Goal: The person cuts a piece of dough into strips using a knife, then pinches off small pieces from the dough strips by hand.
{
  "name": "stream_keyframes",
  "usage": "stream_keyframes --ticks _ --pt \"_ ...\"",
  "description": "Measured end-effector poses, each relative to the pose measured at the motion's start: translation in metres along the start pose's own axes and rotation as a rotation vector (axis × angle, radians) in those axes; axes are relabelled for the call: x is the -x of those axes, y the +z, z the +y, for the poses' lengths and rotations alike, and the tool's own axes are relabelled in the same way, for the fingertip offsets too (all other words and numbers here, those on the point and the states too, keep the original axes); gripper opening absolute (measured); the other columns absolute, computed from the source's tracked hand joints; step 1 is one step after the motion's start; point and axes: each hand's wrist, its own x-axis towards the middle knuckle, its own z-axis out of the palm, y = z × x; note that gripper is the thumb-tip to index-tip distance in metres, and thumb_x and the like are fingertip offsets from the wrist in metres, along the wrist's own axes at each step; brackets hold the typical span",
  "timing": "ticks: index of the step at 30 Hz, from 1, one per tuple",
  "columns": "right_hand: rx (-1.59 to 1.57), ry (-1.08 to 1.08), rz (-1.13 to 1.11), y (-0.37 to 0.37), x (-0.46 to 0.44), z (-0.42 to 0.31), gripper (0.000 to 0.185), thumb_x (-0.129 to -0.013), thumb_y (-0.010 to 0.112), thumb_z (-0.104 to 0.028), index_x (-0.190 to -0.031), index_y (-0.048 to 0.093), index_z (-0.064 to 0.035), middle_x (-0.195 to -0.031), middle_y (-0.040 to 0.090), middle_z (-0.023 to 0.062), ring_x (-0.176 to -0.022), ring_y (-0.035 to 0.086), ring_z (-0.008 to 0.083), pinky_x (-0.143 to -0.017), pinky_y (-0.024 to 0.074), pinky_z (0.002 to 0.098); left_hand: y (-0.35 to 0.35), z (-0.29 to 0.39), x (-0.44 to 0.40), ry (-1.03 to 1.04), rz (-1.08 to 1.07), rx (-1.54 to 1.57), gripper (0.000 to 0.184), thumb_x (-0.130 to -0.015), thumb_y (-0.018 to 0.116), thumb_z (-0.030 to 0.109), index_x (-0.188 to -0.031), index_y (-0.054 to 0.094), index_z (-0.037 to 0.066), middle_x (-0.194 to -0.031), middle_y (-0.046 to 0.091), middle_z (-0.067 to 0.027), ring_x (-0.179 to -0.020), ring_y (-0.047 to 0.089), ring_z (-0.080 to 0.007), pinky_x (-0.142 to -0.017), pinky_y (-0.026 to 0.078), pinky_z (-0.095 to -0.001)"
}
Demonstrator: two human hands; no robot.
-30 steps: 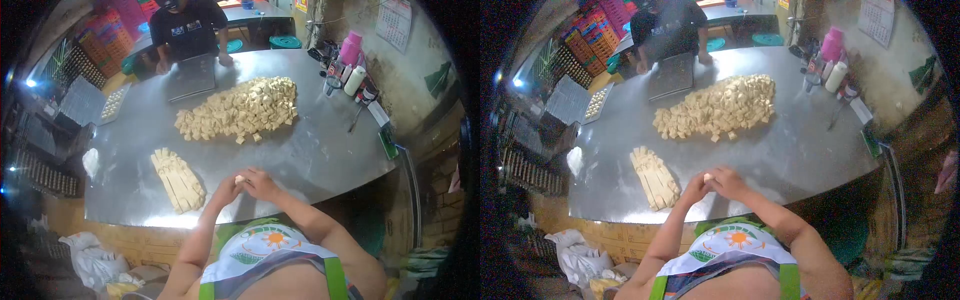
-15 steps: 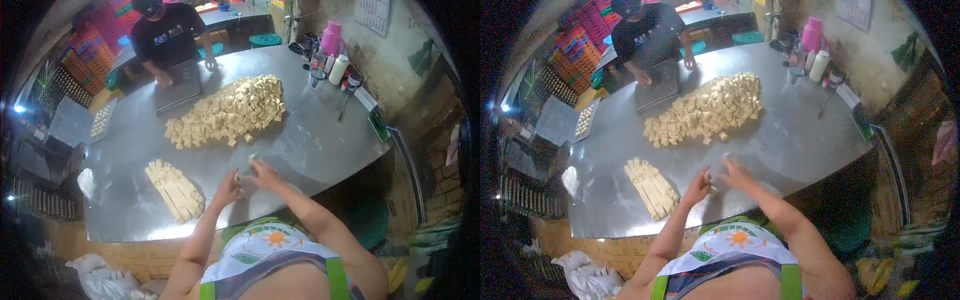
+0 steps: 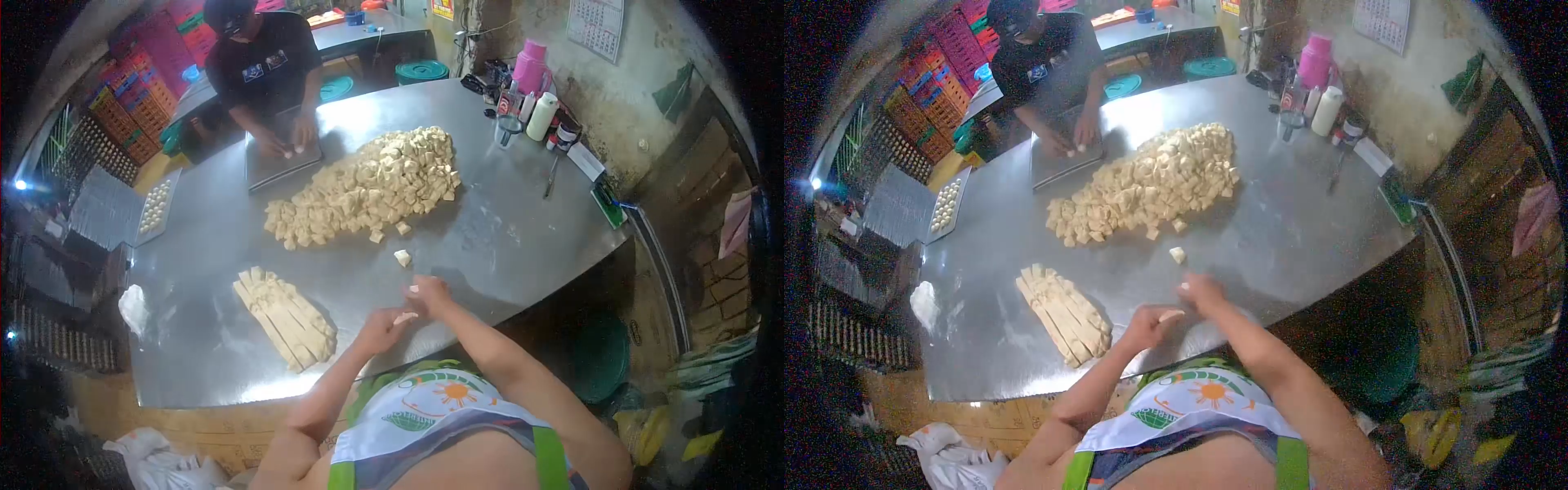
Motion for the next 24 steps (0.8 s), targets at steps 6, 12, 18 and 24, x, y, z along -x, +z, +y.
stream_keyframes --ticks 6,12,18,24 --pt "-0.224 -0.460 0.084 -0.002 0.013 -0.025 0.038 -0.084 0.069 -0.036 -0.106 0.062 -0.0063 -0.099 0.064 0.0204 -0.095 0.062 0.0396 -0.084 0.0479 0.0479 -0.007 -0.020 -0.010 0.096 0.406 -0.063 0.044 -0.076 0.063 -0.005 -0.120 0.063 0.003 -0.114 0.062 -0.0168 -0.085 0.067 -0.0336 -0.079 0.052 -0.0362" --pt "-0.333 -0.552 0.111 -0.015 0.017 -0.047 0.033 -0.083 0.069 -0.031 -0.105 0.063 -0.0065 -0.098 0.064 0.0187 -0.090 0.062 0.0403 -0.077 0.0492 0.0469 0.010 -0.022 -0.013 -0.413 0.375 0.084 0.019 -0.085 0.058 0.006 -0.099 0.070 0.003 -0.083 0.067 -0.0158 -0.075 0.066 -0.0332 -0.069 0.051 -0.0393" --pt "0.033 -0.158 -0.032 -0.012 -0.027 0.000 0.036 -0.083 0.069 -0.035 -0.103 0.060 -0.0067 -0.099 0.065 0.0198 -0.091 0.065 0.0394 -0.074 0.0513 0.0458 0.016 0.012 -0.011 -0.414 -0.095 -0.372 0.024 -0.088 0.060 0.017 -0.108 0.069 0.009 -0.086 0.066 -0.0202 -0.076 0.063 -0.0409 -0.069 0.052 -0.0413" --pt "-0.119 -0.498 0.227 -0.009 0.014 -0.026 0.040 -0.083 0.069 -0.036 -0.108 0.062 -0.0060 -0.097 0.067 0.0180 -0.096 0.064 0.0389 -0.079 0.0513 0.0457 0.000 -0.016 -0.004 -0.254 0.270 0.001 0.041 -0.088 0.061 0.004 -0.128 0.059 0.008 -0.093 0.069 -0.0151 -0.083 0.067 -0.0294 -0.080 0.052 -0.0345"
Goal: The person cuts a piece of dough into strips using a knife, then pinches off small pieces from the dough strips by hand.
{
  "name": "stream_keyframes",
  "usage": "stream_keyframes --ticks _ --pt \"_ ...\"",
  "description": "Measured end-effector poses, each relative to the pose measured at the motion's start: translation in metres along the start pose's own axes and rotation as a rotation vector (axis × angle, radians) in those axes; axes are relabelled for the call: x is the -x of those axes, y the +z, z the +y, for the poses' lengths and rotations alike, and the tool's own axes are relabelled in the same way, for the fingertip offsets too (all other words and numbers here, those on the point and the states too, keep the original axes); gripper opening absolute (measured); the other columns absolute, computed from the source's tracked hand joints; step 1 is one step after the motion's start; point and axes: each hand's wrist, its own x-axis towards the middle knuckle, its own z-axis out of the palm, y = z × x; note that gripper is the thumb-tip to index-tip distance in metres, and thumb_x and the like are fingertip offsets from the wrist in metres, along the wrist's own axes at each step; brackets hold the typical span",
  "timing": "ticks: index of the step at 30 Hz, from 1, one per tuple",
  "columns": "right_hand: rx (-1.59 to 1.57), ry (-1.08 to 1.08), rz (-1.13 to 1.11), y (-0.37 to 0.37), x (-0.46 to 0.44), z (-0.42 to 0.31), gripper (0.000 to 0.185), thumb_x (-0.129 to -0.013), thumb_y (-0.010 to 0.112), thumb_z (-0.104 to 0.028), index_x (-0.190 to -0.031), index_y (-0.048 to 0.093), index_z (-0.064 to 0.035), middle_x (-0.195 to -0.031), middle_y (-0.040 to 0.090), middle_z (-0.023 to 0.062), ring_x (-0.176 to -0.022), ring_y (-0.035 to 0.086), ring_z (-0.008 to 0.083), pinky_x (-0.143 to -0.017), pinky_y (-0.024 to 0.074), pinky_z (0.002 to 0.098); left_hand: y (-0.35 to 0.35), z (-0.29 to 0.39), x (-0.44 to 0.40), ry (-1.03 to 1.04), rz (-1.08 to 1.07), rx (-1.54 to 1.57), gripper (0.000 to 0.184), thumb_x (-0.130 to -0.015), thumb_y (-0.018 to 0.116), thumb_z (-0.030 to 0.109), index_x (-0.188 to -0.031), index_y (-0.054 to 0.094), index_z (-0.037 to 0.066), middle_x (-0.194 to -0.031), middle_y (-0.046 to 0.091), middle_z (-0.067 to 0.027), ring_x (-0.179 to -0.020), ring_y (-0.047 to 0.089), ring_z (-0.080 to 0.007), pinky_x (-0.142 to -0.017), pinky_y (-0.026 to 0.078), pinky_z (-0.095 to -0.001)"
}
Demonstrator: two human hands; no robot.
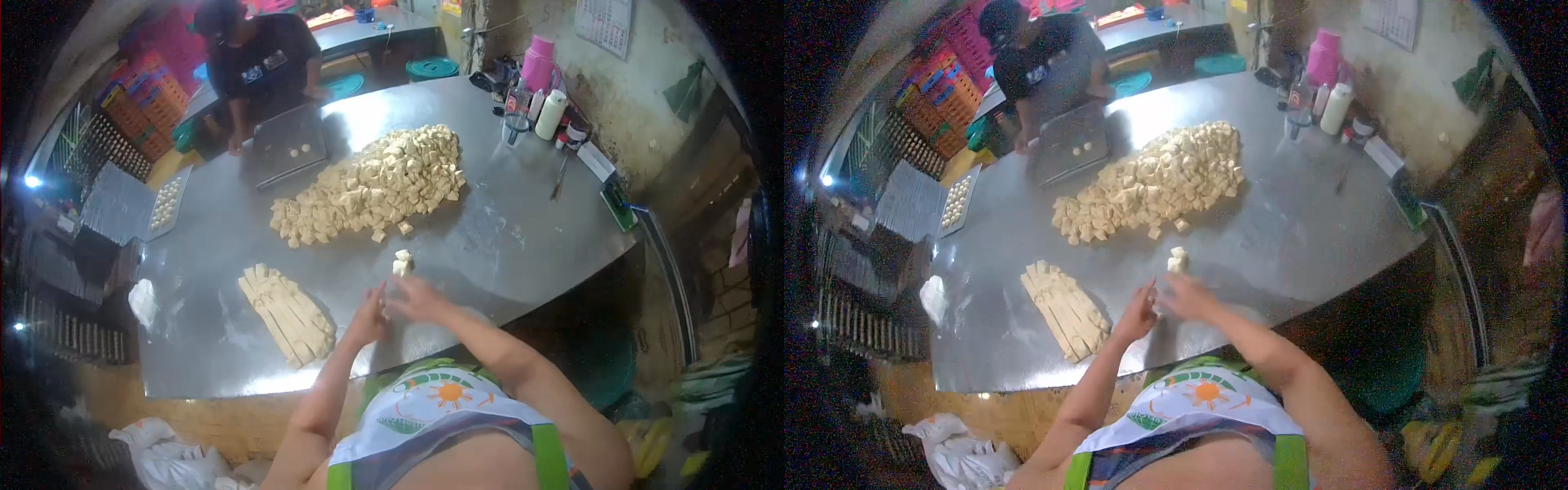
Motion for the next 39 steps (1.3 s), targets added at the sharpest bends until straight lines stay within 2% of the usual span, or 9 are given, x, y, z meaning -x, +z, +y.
stream_keyframes --ticks 2,8,13,16,21,28,33,36,39 --pt "-0.152 0.014 -0.090 -0.010 -0.007 -0.022 0.037 -0.082 0.070 -0.037 -0.101 0.067 -0.0055 -0.097 0.067 0.0162 -0.098 0.064 0.0367 -0.081 0.0514 0.0447 0.006 0.002 -0.011 0.466 0.184 -0.177 0.054 -0.086 0.056 -0.001 -0.139 0.050 0.008 -0.103 0.069 -0.0154 -0.091 0.068 -0.0267 -0.085 0.051 -0.0348" --pt "-0.228 -0.016 0.115 0.003 -0.012 -0.033 0.031 -0.083 0.068 -0.032 -0.098 0.066 -0.0051 -0.092 0.067 0.0180 -0.090 0.066 0.0363 -0.076 0.0502 0.0471 0.009 -0.020 -0.009 -0.151 -0.139 -0.073 0.029 -0.091 0.054 0.005 -0.118 0.064 0.001 -0.099 0.071 -0.0161 -0.089 0.068 -0.0209 -0.081 0.052 -0.0347" --pt "0.198 0.715 -0.242 0.002 -0.014 0.025 0.035 -0.080 0.073 -0.035 -0.101 0.069 -0.0069 -0.097 0.067 0.0167 -0.094 0.065 0.0381 -0.083 0.0513 0.0448 0.000 0.023 0.005 0.030 -0.401 -0.239 0.024 -0.092 0.054 0.006 -0.112 0.066 0.000 -0.098 0.071 -0.0163 -0.086 0.067 -0.0194 -0.079 0.052 -0.0337" --pt "0.229 0.168 0.127 0.008 0.011 0.026 0.040 -0.081 0.072 -0.035 -0.107 0.068 -0.0041 -0.102 0.066 0.0181 -0.094 0.065 0.0396 -0.085 0.0518 0.0457 0.003 -0.026 -0.004 0.012 -0.231 0.041 0.032 -0.091 0.053 0.001 -0.121 0.062 0.002 -0.102 0.069 -0.0168 -0.090 0.066 -0.0230 -0.082 0.051 -0.0330" --pt "-0.437 0.152 -0.227 0.003 0.008 -0.015 0.048 -0.082 0.073 -0.031 -0.118 0.061 -0.0028 -0.101 0.065 0.0185 -0.093 0.065 0.0358 -0.083 0.0520 0.0433 0.003 0.008 -0.012 0.383 0.120 0.010 0.046 -0.089 0.050 -0.005 -0.133 0.054 0.003 -0.100 0.066 -0.0144 -0.094 0.064 -0.0213 -0.084 0.050 -0.0301" --pt "-0.101 0.285 -0.080 -0.005 -0.014 -0.005 0.036 -0.082 0.071 -0.031 -0.107 0.066 -0.0058 -0.102 0.066 0.0191 -0.090 0.066 0.0350 -0.075 0.0505 0.0452 0.028 0.011 -0.004 -0.306 -0.044 -0.042 0.019 -0.086 0.056 0.006 -0.101 0.068 0.004 -0.079 0.070 -0.0137 -0.073 0.069 -0.0297 -0.066 0.053 -0.0406" --pt "-0.058 0.658 -0.314 -0.019 -0.012 0.033 0.047 -0.081 0.072 -0.037 -0.114 0.059 -0.0060 -0.107 0.065 0.0217 -0.101 0.063 0.0386 -0.085 0.0504 0.0463 0.019 0.016 0.006 0.396 -0.123 -0.034 0.034 -0.088 0.059 0.003 -0.121 0.061 0.008 -0.080 0.064 -0.0109 -0.064 0.060 -0.0172 -0.059 0.050 -0.0343" --pt "0.060 0.121 -0.020 -0.015 0.003 0.013 0.051 -0.081 0.071 -0.041 -0.116 0.063 -0.0057 -0.101 0.067 0.0188 -0.094 0.065 0.0351 -0.081 0.0498 0.0455 -0.001 -0.027 -0.010 -0.076 -0.157 -0.013 0.061 -0.085 0.060 -0.001 -0.142 0.043 0.011 -0.105 0.064 -0.0146 -0.074 0.062 -0.0209 -0.066 0.052 -0.0343" --pt "-0.260 0.234 -0.176 -0.018 -0.006 -0.022 0.042 -0.080 0.073 -0.035 -0.110 0.066 -0.0067 -0.102 0.067 0.0170 -0.093 0.065 0.0356 -0.083 0.0495 0.0456 0.006 -0.021 -0.023 0.339 -0.034 -0.081 0.065 -0.084 0.059 -0.003 -0.144 0.037 0.011 -0.116 0.062 -0.0163 -0.079 0.064 -0.0256 -0.072 0.052 -0.0344"
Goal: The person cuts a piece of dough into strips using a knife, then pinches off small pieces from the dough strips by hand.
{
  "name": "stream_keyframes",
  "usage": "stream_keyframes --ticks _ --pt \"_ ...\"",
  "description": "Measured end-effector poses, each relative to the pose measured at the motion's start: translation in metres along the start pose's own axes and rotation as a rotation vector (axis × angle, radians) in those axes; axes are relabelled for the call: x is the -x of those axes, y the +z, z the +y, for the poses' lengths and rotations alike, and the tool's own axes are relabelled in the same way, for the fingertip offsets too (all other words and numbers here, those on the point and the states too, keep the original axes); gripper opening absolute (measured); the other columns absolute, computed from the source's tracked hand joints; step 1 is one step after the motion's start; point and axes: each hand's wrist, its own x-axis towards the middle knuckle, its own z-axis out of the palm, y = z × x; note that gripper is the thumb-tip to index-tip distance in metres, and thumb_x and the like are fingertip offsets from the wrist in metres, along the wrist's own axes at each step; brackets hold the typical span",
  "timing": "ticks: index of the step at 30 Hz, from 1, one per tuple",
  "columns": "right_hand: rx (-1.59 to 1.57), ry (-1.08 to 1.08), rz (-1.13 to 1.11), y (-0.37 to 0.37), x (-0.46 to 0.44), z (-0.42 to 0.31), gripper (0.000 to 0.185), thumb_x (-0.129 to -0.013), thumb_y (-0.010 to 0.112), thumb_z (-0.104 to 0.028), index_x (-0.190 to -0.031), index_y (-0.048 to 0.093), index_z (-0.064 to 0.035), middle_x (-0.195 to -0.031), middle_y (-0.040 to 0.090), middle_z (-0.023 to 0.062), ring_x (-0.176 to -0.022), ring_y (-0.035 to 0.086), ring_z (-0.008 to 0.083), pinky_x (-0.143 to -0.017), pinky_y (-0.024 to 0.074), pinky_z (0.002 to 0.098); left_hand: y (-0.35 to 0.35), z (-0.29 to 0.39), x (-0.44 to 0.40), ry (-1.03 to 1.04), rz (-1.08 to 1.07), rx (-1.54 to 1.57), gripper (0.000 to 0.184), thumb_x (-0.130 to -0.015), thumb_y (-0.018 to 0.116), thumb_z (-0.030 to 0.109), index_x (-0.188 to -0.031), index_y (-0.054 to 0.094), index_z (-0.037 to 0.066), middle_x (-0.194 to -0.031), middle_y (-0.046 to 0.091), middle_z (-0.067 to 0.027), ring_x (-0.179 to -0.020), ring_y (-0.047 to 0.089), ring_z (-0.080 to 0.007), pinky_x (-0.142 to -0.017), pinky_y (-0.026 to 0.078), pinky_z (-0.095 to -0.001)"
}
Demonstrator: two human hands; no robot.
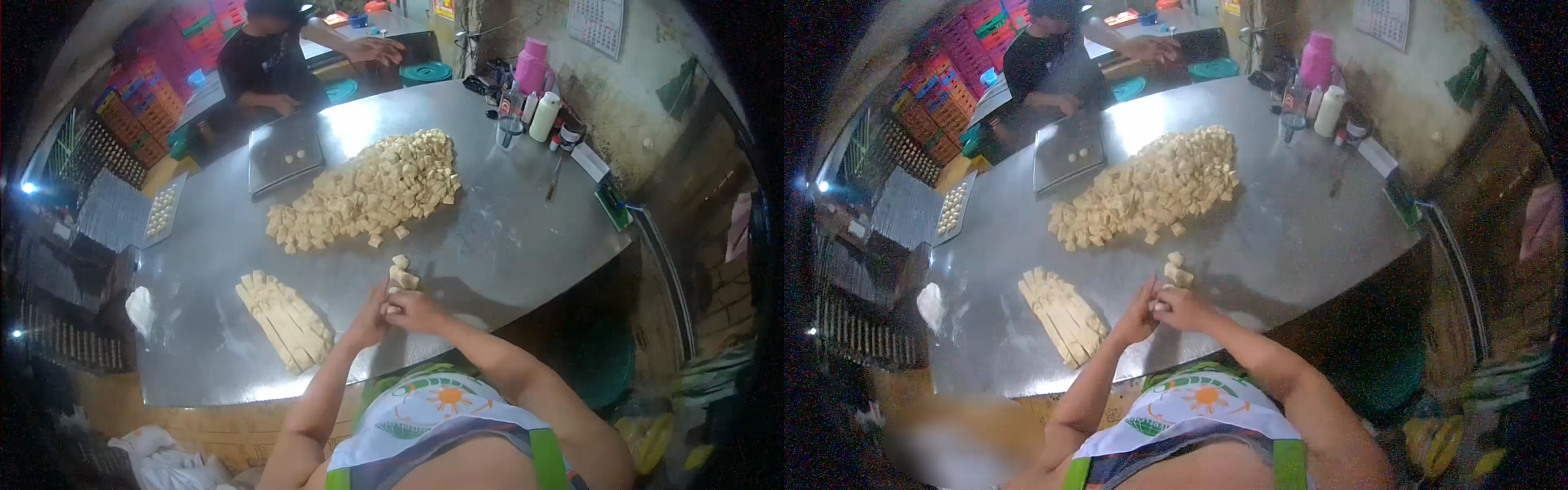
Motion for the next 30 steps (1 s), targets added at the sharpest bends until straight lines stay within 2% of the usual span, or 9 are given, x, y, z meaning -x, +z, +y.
stream_keyframes --ticks 3,8,12,15,19,21,22,28,30 --pt "-0.065 -0.336 0.119 0.020 -0.002 0.000 0.041 -0.081 0.072 -0.035 -0.111 0.065 -0.0073 -0.100 0.067 0.0173 -0.092 0.064 0.0358 -0.081 0.0496 0.0458 -0.013 0.011 -0.003 -0.091 -0.001 0.113 0.045 -0.083 0.058 0.000 -0.127 0.054 0.006 -0.100 0.067 -0.0167 -0.076 0.065 -0.0280 -0.072 0.052 -0.0358" --pt "0.269 0.120 0.157 0.020 -0.008 0.023 0.032 -0.079 0.073 -0.025 -0.101 0.064 -0.0046 -0.098 0.066 0.0145 -0.092 0.063 0.0368 -0.077 0.0506 0.0440 0.001 0.035 -0.006 -0.458 -0.297 -0.185 0.025 -0.084 0.061 0.010 -0.108 0.067 0.006 -0.098 0.069 -0.0192 -0.091 0.068 -0.0327 -0.080 0.051 -0.0391" --pt "0.450 0.478 -0.007 0.004 -0.015 0.035 0.032 -0.080 0.073 -0.023 -0.104 0.063 -0.0044 -0.099 0.065 0.0172 -0.088 0.064 0.0363 -0.075 0.0514 0.0430 -0.006 0.053 0.008 -0.150 -0.323 0.149 0.026 -0.084 0.061 0.010 -0.108 0.068 0.007 -0.099 0.069 -0.0194 -0.093 0.066 -0.0364 -0.081 0.051 -0.0417" --pt "0.279 -0.074 0.243 0.014 -0.013 0.081 0.031 -0.083 0.071 -0.024 -0.105 0.063 -0.0041 -0.099 0.065 0.0181 -0.086 0.066 0.0352 -0.075 0.0522 0.0413 -0.008 0.025 0.006 -0.304 -0.188 0.273 0.037 -0.082 0.062 0.008 -0.118 0.064 0.009 -0.110 0.066 -0.0194 -0.102 0.063 -0.0389 -0.085 0.051 -0.0443" --pt "-0.032 -0.062 0.065 -0.005 -0.005 0.008 0.035 -0.085 0.069 -0.034 -0.103 0.065 -0.0049 -0.098 0.066 0.0198 -0.097 0.063 0.0391 -0.084 0.0498 0.0452 0.001 -0.010 -0.003 0.008 -0.012 -0.087 0.061 -0.083 0.060 -0.003 -0.141 0.045 0.006 -0.129 0.055 -0.0164 -0.113 0.057 -0.0232 -0.091 0.049 -0.0330" --pt "-0.064 -0.104 -0.063 0.001 0.002 0.002 0.033 -0.084 0.070 -0.032 -0.102 0.065 -0.0044 -0.098 0.065 0.0204 -0.097 0.063 0.0387 -0.084 0.0498 0.0448 0.006 -0.020 -0.004 -0.128 -0.060 0.125 0.054 -0.081 0.059 -0.003 -0.134 0.054 0.006 -0.111 0.064 -0.0129 -0.102 0.061 -0.0202 -0.085 0.051 -0.0333" --pt "-0.079 -0.179 0.069 0.002 -0.001 0.004 0.031 -0.084 0.069 -0.032 -0.098 0.064 -0.0044 -0.095 0.065 0.0215 -0.094 0.064 0.0383 -0.082 0.0500 0.0450 -0.010 -0.002 -0.014 -0.438 -0.260 0.144 0.039 -0.084 0.062 0.006 -0.123 0.062 0.007 -0.111 0.068 -0.0174 -0.105 0.066 -0.0325 -0.085 0.052 -0.0422" --pt "0.141 0.103 0.110 -0.004 -0.011 0.057 0.031 -0.081 0.071 -0.036 -0.092 0.065 -0.0066 -0.094 0.065 0.0237 -0.090 0.065 0.0366 -0.078 0.0505 0.0449 0.027 0.053 -0.022 -0.347 -0.309 -0.340 0.015 -0.089 0.064 0.008 -0.102 0.071 0.003 -0.085 0.071 -0.0065 -0.076 0.060 -0.0097 -0.068 0.051 -0.0314" --pt "0.219 0.219 0.008 -0.022 -0.027 0.077 0.032 -0.080 0.072 -0.037 -0.091 0.065 -0.0074 -0.096 0.065 0.0236 -0.091 0.064 0.0363 -0.078 0.0506 0.0445 0.033 0.066 -0.024 -0.311 -0.279 -0.062 0.014 -0.089 0.066 0.009 -0.100 0.070 0.002 -0.083 0.071 -0.0066 -0.076 0.061 -0.0110 -0.068 0.051 -0.0319"
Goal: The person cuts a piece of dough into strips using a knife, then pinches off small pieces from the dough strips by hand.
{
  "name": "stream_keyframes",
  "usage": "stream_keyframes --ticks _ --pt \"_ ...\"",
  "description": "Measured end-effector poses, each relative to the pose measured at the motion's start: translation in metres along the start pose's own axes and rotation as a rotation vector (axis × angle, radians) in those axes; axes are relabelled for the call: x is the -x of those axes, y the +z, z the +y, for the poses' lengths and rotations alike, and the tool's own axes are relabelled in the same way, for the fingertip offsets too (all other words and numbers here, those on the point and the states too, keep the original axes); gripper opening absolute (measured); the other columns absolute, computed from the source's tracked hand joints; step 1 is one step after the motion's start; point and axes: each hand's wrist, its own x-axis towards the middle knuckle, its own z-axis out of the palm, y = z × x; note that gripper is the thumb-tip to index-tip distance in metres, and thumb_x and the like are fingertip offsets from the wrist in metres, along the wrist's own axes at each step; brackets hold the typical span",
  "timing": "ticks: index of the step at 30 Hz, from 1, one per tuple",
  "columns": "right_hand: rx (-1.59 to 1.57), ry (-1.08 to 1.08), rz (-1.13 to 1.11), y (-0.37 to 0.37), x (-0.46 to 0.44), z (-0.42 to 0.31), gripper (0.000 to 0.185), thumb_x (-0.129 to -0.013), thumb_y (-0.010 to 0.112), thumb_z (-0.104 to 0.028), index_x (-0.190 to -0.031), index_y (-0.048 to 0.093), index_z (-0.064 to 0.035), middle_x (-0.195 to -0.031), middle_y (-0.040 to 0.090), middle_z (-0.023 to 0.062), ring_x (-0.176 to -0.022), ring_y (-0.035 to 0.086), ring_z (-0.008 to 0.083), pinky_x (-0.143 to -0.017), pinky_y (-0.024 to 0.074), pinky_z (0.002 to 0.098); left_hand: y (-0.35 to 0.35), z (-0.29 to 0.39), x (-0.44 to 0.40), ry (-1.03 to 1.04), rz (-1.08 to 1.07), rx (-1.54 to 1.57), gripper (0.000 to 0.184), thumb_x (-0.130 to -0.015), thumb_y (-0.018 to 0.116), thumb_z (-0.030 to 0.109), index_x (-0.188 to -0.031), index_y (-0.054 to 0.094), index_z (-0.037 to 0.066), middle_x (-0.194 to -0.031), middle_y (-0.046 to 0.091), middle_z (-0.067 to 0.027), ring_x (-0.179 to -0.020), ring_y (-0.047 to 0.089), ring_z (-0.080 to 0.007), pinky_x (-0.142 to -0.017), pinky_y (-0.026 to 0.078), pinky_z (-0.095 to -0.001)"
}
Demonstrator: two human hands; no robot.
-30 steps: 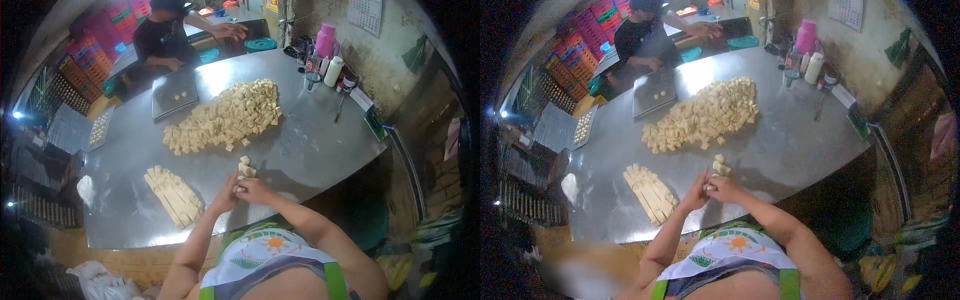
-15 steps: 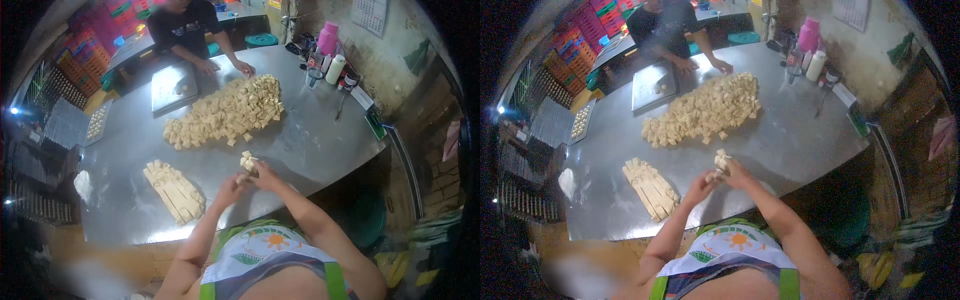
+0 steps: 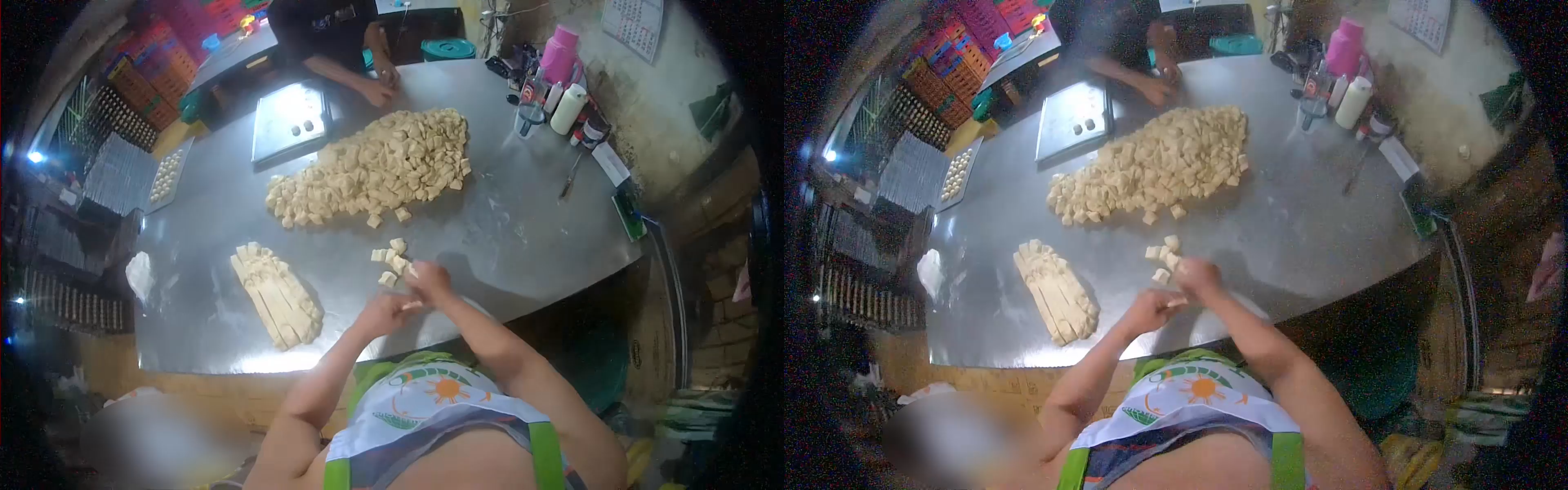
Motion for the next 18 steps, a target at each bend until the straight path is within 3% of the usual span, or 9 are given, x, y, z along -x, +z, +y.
stream_keyframes --ticks 2,4,6,8,10,12,14,16,18 --pt "-0.046 -0.025 0.108 -0.002 -0.005 0.022 0.044 -0.078 0.074 -0.033 -0.111 0.062 -0.0072 -0.091 0.068 0.0164 -0.078 0.066 0.0372 -0.069 0.0521 0.0431 0.007 -0.002 0.007 0.057 -0.008 0.286 0.013 -0.088 0.067 0.010 -0.098 0.070 0.001 -0.081 0.071 -0.0066 -0.076 0.063 -0.0122 -0.067 0.051 -0.0323" --pt "-0.199 -0.090 0.083 -0.020 0.000 -0.002 0.053 -0.076 0.077 -0.030 -0.119 0.058 -0.0066 -0.104 0.064 0.0190 -0.089 0.064 0.0373 -0.078 0.0513 0.0447 -0.010 -0.032 -0.015 -0.020 0.129 0.193 0.027 -0.082 0.069 0.019 -0.106 0.069 0.009 -0.090 0.070 -0.0164 -0.079 0.067 -0.0296 -0.072 0.053 -0.0386" --pt "-0.363 -0.122 0.062 -0.013 0.009 -0.001 0.063 -0.074 0.079 -0.028 -0.128 0.054 -0.0061 -0.117 0.060 0.0216 -0.099 0.063 0.0374 -0.087 0.0505 0.0463 -0.009 -0.110 -0.020 -0.217 0.253 0.247 0.029 -0.082 0.072 0.017 -0.108 0.067 0.006 -0.096 0.069 -0.0139 -0.083 0.067 -0.0263 -0.074 0.053 -0.0374" --pt "-0.176 0.018 0.060 0.010 0.003 0.022 0.086 -0.071 0.081 -0.023 -0.144 0.037 -0.0082 -0.129 0.052 0.0207 -0.107 0.060 0.0388 -0.090 0.0497 0.0478 -0.005 -0.142 -0.030 -0.405 0.381 0.299 0.033 -0.081 0.075 0.014 -0.110 0.065 0.003 -0.102 0.068 -0.0115 -0.087 0.067 -0.0230 -0.075 0.053 -0.0363" --pt "-0.044 0.037 0.006 0.011 0.002 0.003 0.089 -0.072 0.081 -0.022 -0.146 0.033 -0.0095 -0.131 0.050 0.0219 -0.109 0.058 0.0394 -0.091 0.0491 0.0477 -0.005 -0.148 -0.044 -0.098 0.295 -0.374 0.052 -0.075 0.077 0.022 -0.118 0.057 0.001 -0.111 0.065 -0.0178 -0.095 0.066 -0.0321 -0.083 0.053 -0.0381" --pt "0.095 0.040 -0.054 0.021 -0.021 -0.012 0.092 -0.072 0.080 -0.021 -0.148 0.029 -0.0107 -0.133 0.048 0.0231 -0.111 0.057 0.0400 -0.092 0.0485 0.0476 -0.026 -0.088 -0.069 -0.111 0.100 0.196 0.057 -0.075 0.077 0.022 -0.121 0.052 0.001 -0.114 0.062 -0.0200 -0.107 0.061 -0.0350 -0.089 0.050 -0.0421" --pt "0.297 0.068 -0.173 0.040 -0.075 -0.004 0.098 -0.073 0.079 -0.019 -0.152 0.021 -0.0107 -0.136 0.043 0.0254 -0.112 0.056 0.0418 -0.095 0.0475 0.0480 -0.006 -0.123 -0.106 -0.149 0.299 0.150 0.057 -0.076 0.076 0.018 -0.123 0.048 0.002 -0.117 0.059 -0.0214 -0.111 0.058 -0.0359 -0.092 0.048 -0.0439" --pt "0.101 -0.241 0.233 0.060 -0.117 0.027 0.099 -0.074 0.078 -0.019 -0.152 0.019 -0.0088 -0.135 0.046 0.0250 -0.114 0.055 0.0402 -0.096 0.0461 0.0477 -0.049 -0.088 -0.104 -0.009 0.424 0.355 0.055 -0.078 0.076 0.022 -0.121 0.047 0.003 -0.103 0.058 -0.0187 -0.092 0.056 -0.0335 -0.080 0.046 -0.0393" --pt "-0.068 -0.240 0.346 0.024 -0.102 -0.029 0.087 -0.076 0.076 -0.015 -0.147 0.028 -0.0067 -0.131 0.050 0.0226 -0.111 0.057 0.0365 -0.093 0.0482 0.0444 -0.089 -0.110 -0.099 0.081 0.596 0.159 0.054 -0.080 0.075 0.025 -0.121 0.048 0.002 -0.104 0.058 -0.0198 -0.093 0.057 -0.0350 -0.081 0.046 -0.0402"
